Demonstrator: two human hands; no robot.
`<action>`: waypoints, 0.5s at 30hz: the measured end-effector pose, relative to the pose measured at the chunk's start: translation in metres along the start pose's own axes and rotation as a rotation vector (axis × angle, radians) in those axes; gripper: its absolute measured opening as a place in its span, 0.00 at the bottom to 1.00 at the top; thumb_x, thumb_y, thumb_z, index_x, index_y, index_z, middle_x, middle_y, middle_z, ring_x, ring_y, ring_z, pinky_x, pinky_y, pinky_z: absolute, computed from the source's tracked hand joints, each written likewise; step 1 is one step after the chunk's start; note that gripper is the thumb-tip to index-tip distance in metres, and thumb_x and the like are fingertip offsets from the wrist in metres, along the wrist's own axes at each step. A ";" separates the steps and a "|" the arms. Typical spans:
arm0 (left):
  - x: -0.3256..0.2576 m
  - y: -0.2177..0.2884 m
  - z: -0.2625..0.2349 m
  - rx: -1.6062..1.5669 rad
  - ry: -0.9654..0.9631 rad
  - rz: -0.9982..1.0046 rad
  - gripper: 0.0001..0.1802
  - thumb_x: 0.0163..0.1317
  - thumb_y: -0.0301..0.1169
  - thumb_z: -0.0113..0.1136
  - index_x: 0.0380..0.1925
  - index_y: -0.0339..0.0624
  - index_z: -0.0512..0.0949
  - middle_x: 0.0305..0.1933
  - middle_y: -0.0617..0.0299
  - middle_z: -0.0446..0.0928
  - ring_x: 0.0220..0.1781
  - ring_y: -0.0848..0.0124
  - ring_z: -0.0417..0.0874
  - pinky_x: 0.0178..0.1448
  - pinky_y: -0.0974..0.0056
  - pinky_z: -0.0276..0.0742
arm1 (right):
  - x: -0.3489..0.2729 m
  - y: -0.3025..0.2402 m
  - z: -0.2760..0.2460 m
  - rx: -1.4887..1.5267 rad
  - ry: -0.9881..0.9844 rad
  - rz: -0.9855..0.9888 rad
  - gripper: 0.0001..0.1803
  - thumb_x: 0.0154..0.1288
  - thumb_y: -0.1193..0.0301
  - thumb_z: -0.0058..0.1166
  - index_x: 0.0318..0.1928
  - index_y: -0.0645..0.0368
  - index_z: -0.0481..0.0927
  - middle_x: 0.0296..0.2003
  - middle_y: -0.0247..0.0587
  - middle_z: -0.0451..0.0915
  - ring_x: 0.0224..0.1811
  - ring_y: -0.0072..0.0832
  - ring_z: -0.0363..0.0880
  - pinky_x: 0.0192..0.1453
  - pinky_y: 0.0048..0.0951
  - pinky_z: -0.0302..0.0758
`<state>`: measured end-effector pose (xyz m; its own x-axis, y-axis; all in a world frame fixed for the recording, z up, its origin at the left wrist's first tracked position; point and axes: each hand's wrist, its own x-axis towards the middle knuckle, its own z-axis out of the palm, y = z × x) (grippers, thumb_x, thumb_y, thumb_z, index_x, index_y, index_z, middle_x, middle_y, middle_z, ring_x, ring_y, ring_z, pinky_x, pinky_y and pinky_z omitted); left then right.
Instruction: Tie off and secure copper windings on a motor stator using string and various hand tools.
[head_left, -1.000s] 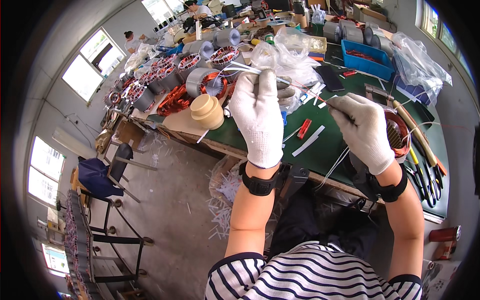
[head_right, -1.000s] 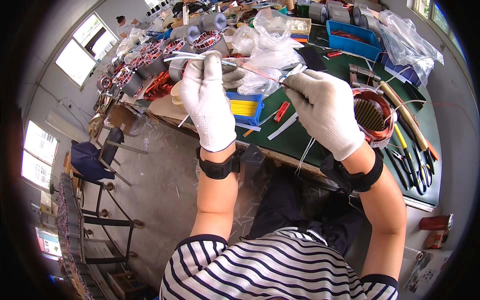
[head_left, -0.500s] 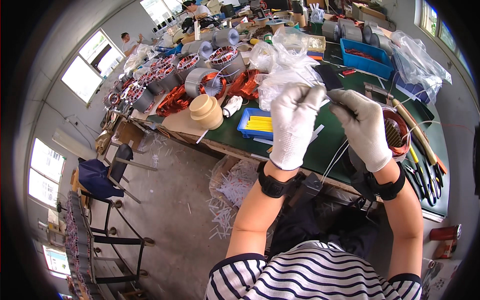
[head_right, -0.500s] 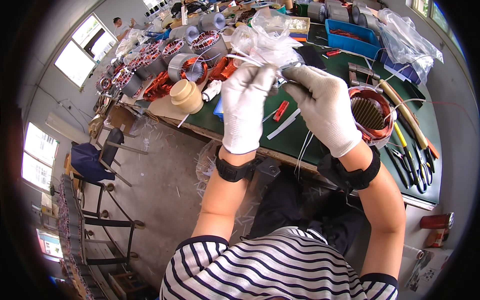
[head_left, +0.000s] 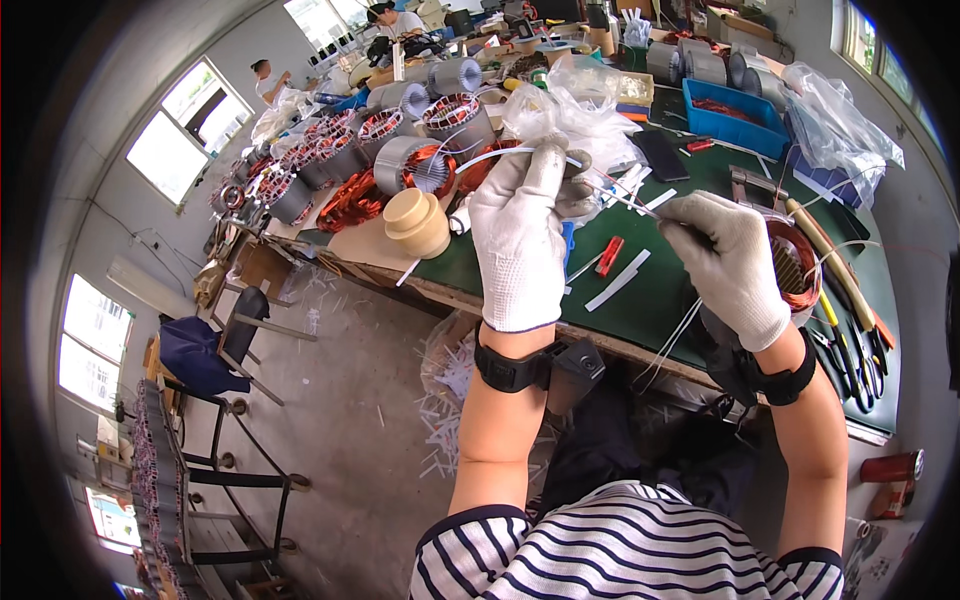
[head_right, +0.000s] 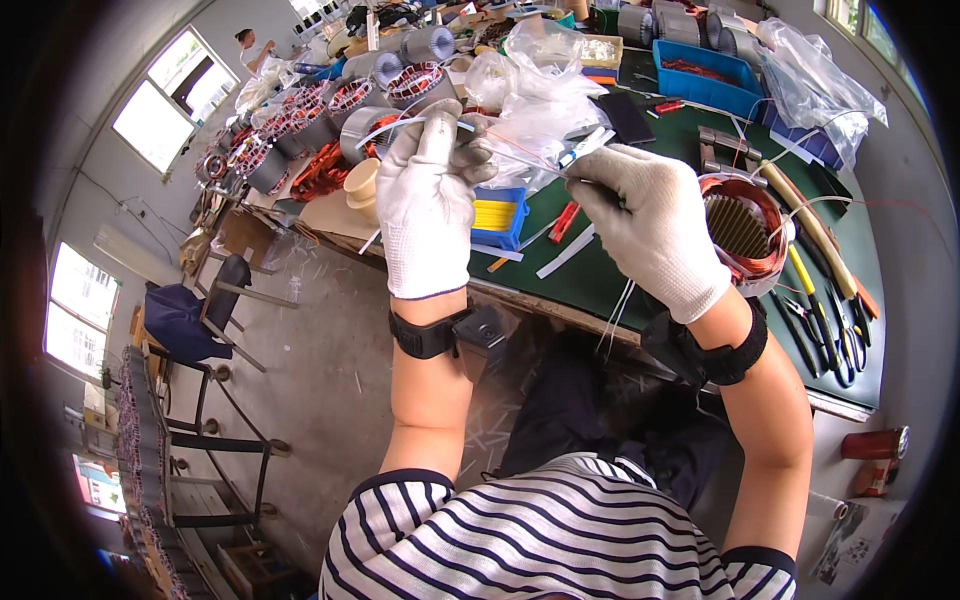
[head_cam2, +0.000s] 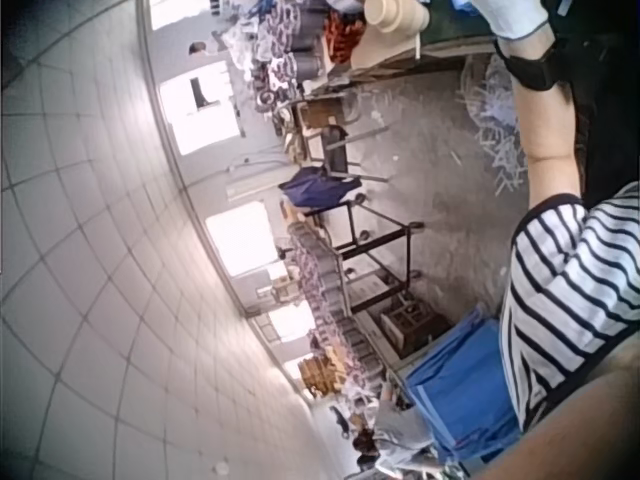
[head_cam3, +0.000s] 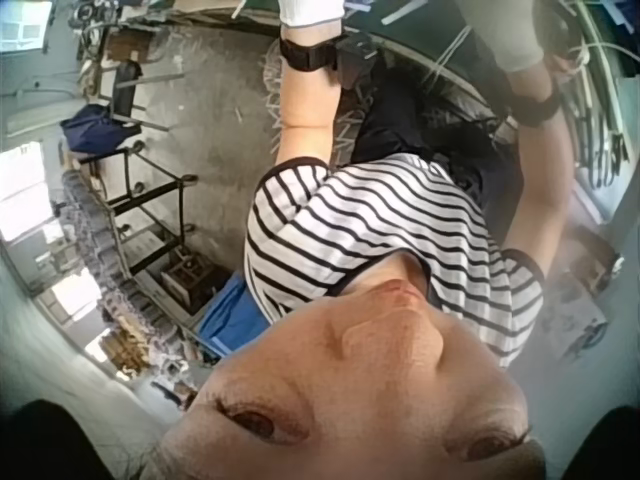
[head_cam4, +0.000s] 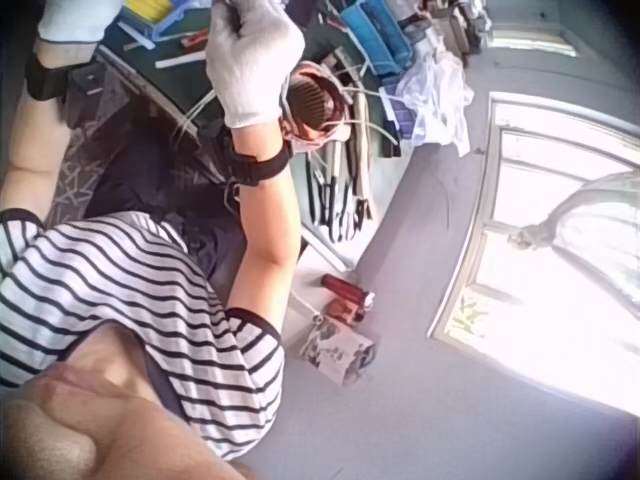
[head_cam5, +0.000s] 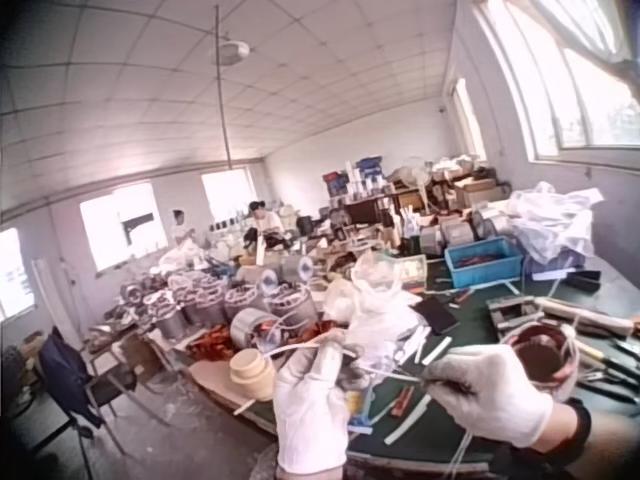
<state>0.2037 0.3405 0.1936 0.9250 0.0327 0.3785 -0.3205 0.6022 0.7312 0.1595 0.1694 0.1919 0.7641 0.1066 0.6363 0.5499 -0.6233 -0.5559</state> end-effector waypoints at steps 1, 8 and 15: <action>0.000 0.000 0.001 0.001 0.007 -0.023 0.08 0.64 0.30 0.58 0.36 0.35 0.81 0.29 0.64 0.80 0.26 0.81 0.77 0.33 0.76 0.73 | 0.000 0.000 0.000 -0.002 0.001 0.001 0.06 0.54 0.79 0.57 0.35 0.65 0.80 0.28 0.48 0.79 0.30 0.39 0.80 0.36 0.31 0.75; -0.002 0.002 0.004 0.093 0.002 0.017 0.08 0.64 0.30 0.60 0.34 0.35 0.81 0.28 0.65 0.81 0.25 0.83 0.75 0.31 0.77 0.70 | -0.001 0.000 0.001 -0.016 -0.001 -0.007 0.06 0.53 0.79 0.57 0.34 0.64 0.80 0.27 0.47 0.79 0.30 0.41 0.79 0.36 0.31 0.74; 0.000 -0.004 0.008 0.273 0.006 0.156 0.07 0.63 0.28 0.59 0.31 0.34 0.81 0.27 0.70 0.78 0.25 0.86 0.70 0.30 0.77 0.66 | 0.000 -0.001 0.000 -0.041 0.010 -0.025 0.05 0.53 0.79 0.57 0.33 0.64 0.80 0.27 0.47 0.78 0.30 0.41 0.79 0.35 0.31 0.74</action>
<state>0.2034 0.3315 0.1948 0.8613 0.1131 0.4954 -0.5009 0.3531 0.7902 0.1590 0.1702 0.1923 0.7469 0.1151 0.6549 0.5544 -0.6515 -0.5178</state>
